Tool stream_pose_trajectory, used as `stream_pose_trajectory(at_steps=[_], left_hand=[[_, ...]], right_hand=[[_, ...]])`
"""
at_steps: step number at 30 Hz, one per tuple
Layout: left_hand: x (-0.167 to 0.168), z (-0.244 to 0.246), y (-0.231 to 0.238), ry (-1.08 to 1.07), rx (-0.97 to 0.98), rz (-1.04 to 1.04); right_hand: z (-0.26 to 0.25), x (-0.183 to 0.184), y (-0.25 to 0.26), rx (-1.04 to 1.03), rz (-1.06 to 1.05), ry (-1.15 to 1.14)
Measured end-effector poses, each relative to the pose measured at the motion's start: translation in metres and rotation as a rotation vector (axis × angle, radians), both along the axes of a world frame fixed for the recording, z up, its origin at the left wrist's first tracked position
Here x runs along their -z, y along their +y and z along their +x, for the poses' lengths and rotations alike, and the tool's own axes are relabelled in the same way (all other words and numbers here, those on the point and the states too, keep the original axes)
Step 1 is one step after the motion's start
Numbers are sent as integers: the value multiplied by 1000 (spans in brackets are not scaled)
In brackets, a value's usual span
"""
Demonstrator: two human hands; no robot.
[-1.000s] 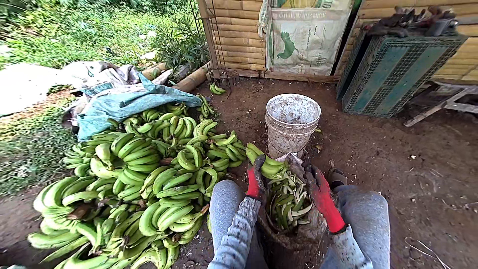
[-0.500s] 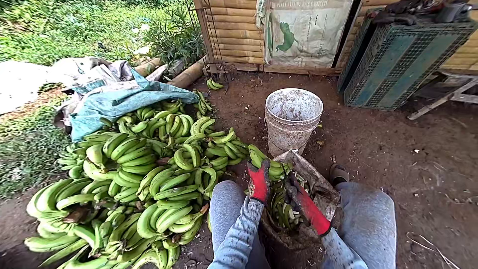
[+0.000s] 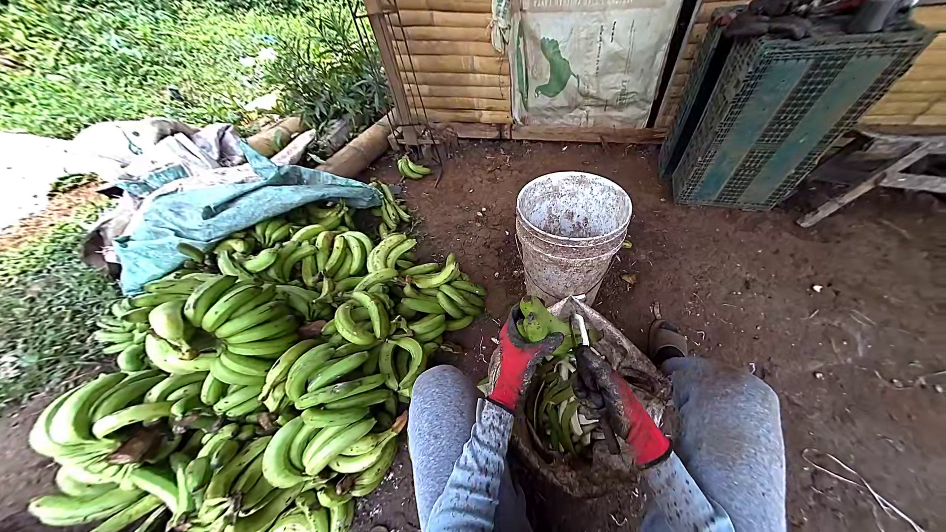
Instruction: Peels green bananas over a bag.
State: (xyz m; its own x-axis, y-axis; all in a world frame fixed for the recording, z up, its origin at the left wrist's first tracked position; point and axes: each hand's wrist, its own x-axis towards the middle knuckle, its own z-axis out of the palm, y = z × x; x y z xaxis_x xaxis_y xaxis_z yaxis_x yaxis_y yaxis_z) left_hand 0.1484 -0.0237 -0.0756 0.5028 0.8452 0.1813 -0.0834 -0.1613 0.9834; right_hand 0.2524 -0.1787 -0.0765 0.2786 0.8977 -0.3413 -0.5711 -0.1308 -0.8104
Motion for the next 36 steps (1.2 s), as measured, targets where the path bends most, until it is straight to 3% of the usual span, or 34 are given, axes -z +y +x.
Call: stream_pose_trajectory(at_steps=[4,6,8,13,19,24,27,31,36], left_hand=[[-8,-10,-3,-22,151,214],[-14,-13,-6,57,343,374],[-13,-15,-7,147,414,429],[1,-5,-2,-18,123,111],[2,-1,-12,192,290,402],[2,2,-14,162,93,259],[1,2,-21,289,137,397],[4,8,-21,283,-2,244],[15,10,-28,351,-62,264]], right_hand=[[3,-1,-7,-77,5,124],[3,2,-8,-129,-93,117],[-2,2,-6,-135,-203,66],[-3,-4,-9,-101,-171,30],[-12,11,5,-121,-408,-187],[-11,21,15,-186,-436,-527],[-14,29,22,-218,-479,-536],[-13,34,24,-224,-486,-638],[-17,47,29,-247,-512,-663]])
